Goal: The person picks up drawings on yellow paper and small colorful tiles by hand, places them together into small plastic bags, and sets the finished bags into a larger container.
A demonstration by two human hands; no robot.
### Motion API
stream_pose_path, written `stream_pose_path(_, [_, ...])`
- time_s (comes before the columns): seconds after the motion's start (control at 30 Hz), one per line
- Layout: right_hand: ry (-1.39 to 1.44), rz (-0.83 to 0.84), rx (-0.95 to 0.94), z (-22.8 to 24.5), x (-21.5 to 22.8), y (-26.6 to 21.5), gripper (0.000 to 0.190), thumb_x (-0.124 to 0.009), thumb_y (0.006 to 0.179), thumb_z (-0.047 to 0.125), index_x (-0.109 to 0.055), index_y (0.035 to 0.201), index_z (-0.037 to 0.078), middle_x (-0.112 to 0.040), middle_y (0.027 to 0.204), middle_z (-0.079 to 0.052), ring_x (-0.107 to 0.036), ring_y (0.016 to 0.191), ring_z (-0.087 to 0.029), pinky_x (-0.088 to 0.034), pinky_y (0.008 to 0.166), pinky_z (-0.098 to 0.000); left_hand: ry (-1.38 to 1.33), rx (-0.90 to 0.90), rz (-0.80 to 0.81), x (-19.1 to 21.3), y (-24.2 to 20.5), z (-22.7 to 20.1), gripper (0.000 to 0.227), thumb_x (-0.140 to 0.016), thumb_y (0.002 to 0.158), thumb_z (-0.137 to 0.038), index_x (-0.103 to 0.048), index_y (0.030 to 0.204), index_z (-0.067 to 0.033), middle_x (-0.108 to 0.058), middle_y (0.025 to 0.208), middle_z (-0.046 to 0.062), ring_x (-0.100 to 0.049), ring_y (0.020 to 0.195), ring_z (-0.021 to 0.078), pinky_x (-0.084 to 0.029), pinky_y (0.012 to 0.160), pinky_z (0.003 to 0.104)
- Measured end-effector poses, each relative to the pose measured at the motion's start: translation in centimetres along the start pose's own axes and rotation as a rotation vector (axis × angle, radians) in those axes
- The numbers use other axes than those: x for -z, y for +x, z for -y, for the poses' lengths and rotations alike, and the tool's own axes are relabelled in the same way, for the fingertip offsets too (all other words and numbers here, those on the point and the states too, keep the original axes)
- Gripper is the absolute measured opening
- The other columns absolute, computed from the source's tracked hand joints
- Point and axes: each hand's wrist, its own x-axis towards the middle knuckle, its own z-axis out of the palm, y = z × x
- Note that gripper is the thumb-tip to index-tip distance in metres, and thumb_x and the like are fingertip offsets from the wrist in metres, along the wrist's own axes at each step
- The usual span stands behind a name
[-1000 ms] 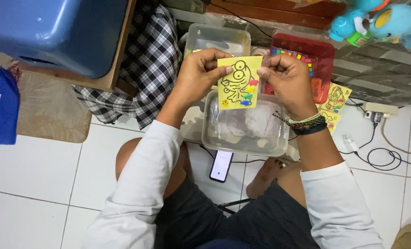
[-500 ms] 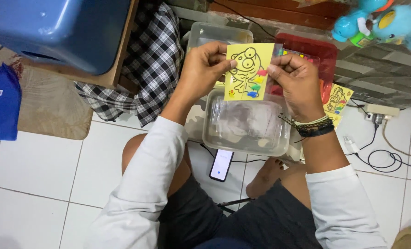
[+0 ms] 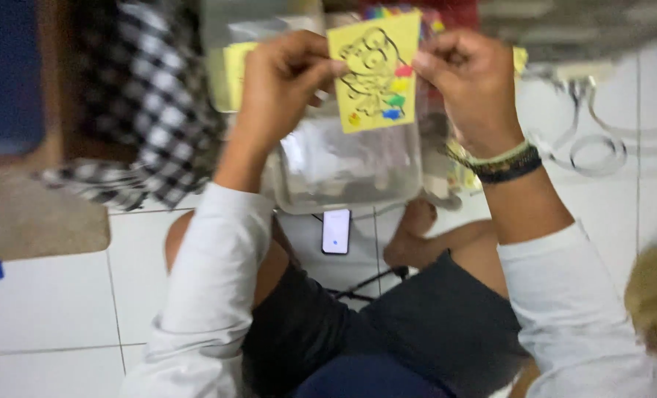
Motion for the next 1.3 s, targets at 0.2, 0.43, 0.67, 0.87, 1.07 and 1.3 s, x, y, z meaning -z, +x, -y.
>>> stream_pose_path(0.2, [0.037,-0.054,-0.003,-0.9,5.5,-1.9,0.009,-0.068,0.106,-0.008,-0.067,0.109,0.0,-0.068,0.094,-0.004,-0.059,0.076,-0.008,-0.051,0.072,-0.0192,0.037,0.067,0.073,-1.6,0.5,-0.8,0.009,-0.071,0.103,0.007,-0.072,0.111,0.0032,-0.074,0.094,0.01,-0.059,0.058,0.0085,-0.052,0.046,0.019])
stream_pose_path(0.43, [-0.108,-0.22,-0.078,-3.4,12.1,-2.9,0.002,-0.072,0.106,-0.005,-0.071,0.107,-0.004,-0.072,0.094,-0.008,-0.066,0.078,-0.011,-0.059,0.071,-0.0215,0.362,-0.08,0.061,-0.1,0.3,-0.5,0.021,-0.075,0.122,0.01,-0.071,0.101,0.0082,-0.059,0.075,0.008,-0.05,0.058,0.0118,-0.04,0.052,0.024])
stream_pose_path(0.67, [-0.138,-0.367,-0.124,-11.1,19.5,-4.7,0.013,-0.076,0.106,-0.008,-0.07,0.102,0.002,-0.07,0.091,-0.004,-0.061,0.074,-0.009,-0.054,0.067,-0.0219,0.438,0.137,-0.043,6.9,-3.0,1.7,0.012,-0.06,0.136,-0.012,-0.059,0.139,-0.0002,-0.062,0.112,0.009,-0.059,0.099,0.0145,-0.05,0.091,0.025])
stream_pose_path(0.87, [-0.197,-0.491,-0.158,-20.1,25.8,-6.6,0.023,-0.079,0.106,-0.011,-0.069,0.099,0.008,-0.069,0.088,-0.001,-0.057,0.071,-0.008,-0.05,0.063,-0.0222,0.51,0.242,0.012,7.7,-3.8,4.0,0.007,-0.053,0.133,-0.003,-0.053,0.136,0.0036,-0.058,0.113,0.014,-0.053,0.096,0.0187,-0.047,0.088,0.029])
stream_pose_path(1.07, [-0.041,-0.639,-0.603,-33.6,22.8,-10.9,0.012,-0.07,0.092,-0.002,-0.071,0.095,0.01,-0.071,0.084,0.002,-0.059,0.069,-0.006,-0.051,0.061,-0.0186,0.676,0.283,0.114,5.6,-2.9,3.1,0.021,-0.064,0.118,0.018,-0.058,0.137,0.0228,-0.066,0.115,0.03,-0.064,0.099,0.0296,-0.051,0.086,0.033])
stream_pose_path(1.3, [-0.021,-0.493,-0.486,-40.2,25.7,-9.4,0.027,-0.057,0.092,-0.017,-0.065,0.099,0.008,-0.071,0.096,0.0,-0.063,0.088,-0.009,-0.055,0.089,-0.0221,0.758,0.373,0.176,3.8,-2.7,2.0,0.035,-0.062,0.11,0.015,-0.051,0.142,0.0234,-0.066,0.115,0.034,-0.066,0.101,0.0386,-0.056,0.087,0.044])
